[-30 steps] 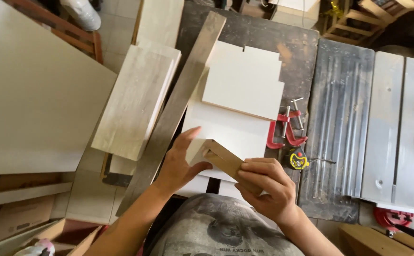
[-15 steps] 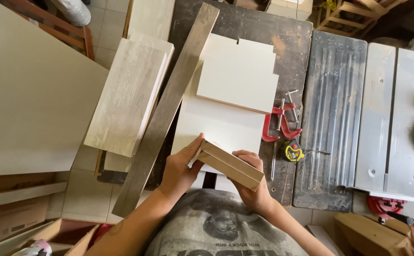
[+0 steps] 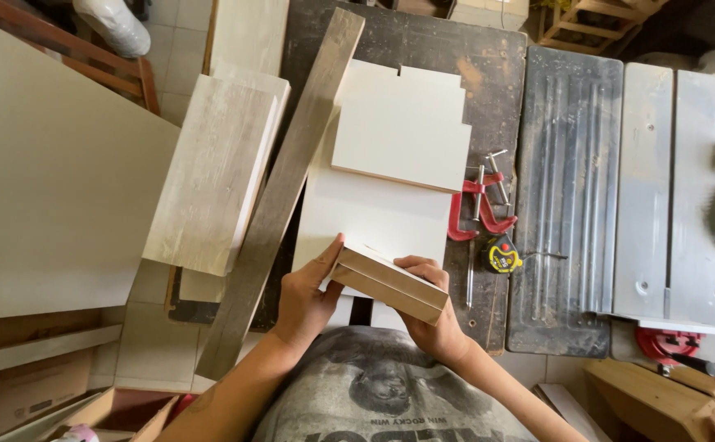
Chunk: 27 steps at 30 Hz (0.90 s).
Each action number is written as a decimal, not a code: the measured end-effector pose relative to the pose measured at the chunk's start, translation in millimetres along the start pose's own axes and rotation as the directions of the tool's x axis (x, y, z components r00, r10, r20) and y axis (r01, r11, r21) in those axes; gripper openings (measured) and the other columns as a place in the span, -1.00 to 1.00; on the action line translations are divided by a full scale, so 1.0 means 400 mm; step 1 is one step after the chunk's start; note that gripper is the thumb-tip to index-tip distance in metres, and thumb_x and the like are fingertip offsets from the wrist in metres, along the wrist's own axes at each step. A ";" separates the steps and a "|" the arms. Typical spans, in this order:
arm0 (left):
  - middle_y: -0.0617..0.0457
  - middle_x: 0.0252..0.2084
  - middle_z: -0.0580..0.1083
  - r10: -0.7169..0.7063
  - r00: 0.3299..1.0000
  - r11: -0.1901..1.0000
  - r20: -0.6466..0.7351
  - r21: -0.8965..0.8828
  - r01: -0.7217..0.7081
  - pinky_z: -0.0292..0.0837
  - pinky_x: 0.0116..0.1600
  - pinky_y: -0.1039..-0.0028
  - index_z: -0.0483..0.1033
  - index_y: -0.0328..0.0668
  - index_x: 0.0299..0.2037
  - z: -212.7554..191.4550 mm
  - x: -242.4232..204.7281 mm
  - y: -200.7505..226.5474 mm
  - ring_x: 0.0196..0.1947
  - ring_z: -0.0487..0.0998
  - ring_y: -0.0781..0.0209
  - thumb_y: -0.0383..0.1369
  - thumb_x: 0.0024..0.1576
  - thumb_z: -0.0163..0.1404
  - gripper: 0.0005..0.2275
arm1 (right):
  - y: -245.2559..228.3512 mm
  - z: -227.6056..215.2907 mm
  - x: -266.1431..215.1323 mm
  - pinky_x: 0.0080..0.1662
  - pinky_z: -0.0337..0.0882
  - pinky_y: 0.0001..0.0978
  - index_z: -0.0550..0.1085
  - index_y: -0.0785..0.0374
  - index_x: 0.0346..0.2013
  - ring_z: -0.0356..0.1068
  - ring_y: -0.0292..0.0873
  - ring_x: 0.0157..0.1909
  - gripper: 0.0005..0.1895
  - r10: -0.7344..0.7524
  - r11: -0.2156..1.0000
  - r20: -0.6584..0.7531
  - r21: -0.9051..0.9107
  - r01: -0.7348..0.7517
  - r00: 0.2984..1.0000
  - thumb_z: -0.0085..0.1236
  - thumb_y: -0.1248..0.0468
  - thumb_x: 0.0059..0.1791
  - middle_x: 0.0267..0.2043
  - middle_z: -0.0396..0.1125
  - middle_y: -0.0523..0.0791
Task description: The person aligns several white rectangular wood panels on a workbench, stacks them, and uses a pen to draw straight lines across the panels. The person repeatedly picks up, aligns, and marks the panels, then sets them aside.
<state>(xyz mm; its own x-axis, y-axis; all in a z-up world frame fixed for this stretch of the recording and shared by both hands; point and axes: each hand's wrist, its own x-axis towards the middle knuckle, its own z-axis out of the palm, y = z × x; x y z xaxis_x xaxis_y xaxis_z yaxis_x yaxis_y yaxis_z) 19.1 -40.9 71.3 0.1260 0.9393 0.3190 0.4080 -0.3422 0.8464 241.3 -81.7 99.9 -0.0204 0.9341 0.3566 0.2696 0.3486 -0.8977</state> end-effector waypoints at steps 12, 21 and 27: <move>-0.12 0.03 0.67 0.010 1.000 1.000 -0.022 -0.026 -0.010 0.66 -0.04 0.30 0.58 -0.06 0.29 0.001 0.016 0.011 -0.02 0.69 -0.11 -0.51 0.11 0.23 -0.52 | 0.009 0.009 0.000 0.07 0.51 -0.14 0.24 0.31 0.05 0.53 0.09 0.06 -0.48 -0.036 0.999 -0.030 -0.037 0.035 0.999 0.37 0.25 -0.01 0.05 0.40 0.12; 0.04 -0.07 0.66 0.041 0.999 0.998 0.028 -0.039 -0.040 0.67 0.02 0.28 0.65 -0.08 0.12 -0.019 0.065 0.011 -0.07 0.72 0.04 -0.41 0.01 0.35 -0.58 | 0.074 -0.036 0.006 -0.04 0.55 -0.02 0.35 0.38 0.05 0.57 0.16 -0.06 -0.44 -0.012 0.999 -0.023 -0.032 0.011 1.000 0.47 0.36 -0.12 -0.07 0.43 0.14; -0.12 -0.22 0.64 -0.183 0.971 0.967 0.157 -0.148 0.206 0.69 -0.04 0.18 0.62 -0.28 0.00 -0.014 0.073 0.027 -0.15 0.74 -0.11 -0.35 -0.05 0.45 -0.57 | 0.089 -0.105 0.085 0.15 0.42 0.11 0.21 0.35 0.33 0.36 -0.04 0.07 -0.26 0.236 0.963 0.081 0.117 -0.245 0.968 0.40 0.37 -0.06 0.00 0.34 0.08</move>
<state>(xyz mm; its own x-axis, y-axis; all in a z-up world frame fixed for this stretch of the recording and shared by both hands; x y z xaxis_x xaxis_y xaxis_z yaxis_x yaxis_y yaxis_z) 22.1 -17.2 92.0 0.1897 0.9779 0.0878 0.2865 -0.1407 0.9477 290.5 -40.9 91.0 -0.0338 0.9931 0.1124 0.1515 0.1162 -0.9816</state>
